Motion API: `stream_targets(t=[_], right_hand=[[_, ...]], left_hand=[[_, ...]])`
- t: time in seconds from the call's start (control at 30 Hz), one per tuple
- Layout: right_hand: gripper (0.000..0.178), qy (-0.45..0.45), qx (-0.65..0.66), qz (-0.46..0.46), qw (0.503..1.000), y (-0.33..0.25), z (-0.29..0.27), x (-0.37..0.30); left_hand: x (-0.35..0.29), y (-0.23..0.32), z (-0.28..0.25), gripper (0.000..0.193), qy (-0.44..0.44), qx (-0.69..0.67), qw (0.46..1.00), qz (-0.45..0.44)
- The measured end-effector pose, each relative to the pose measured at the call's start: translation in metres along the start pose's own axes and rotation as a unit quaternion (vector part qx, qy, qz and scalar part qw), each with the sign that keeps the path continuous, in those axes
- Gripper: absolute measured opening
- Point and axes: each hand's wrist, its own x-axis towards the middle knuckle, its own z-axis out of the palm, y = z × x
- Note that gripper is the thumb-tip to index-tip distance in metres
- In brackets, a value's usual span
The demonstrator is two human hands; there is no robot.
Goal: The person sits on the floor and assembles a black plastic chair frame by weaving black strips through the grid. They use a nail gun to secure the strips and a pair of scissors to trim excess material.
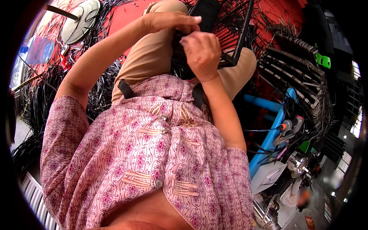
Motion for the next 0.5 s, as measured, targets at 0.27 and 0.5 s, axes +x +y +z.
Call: stream_targets(t=[0.27, 0.5], right_hand=[[0.018, 0.022, -0.028, 0.074, 0.997, 0.023, -0.018, 0.052], [0.016, 0.037, 0.097, 0.218, 0.97, 0.088, -0.055, 0.127]], left_hand=[[0.002, 0.009, -0.003, 0.074, -0.055, -0.354, 0.932, 0.051], [0.066, 0.092, -0.049, 0.056, -0.092, -0.267, 0.932, 0.228]])
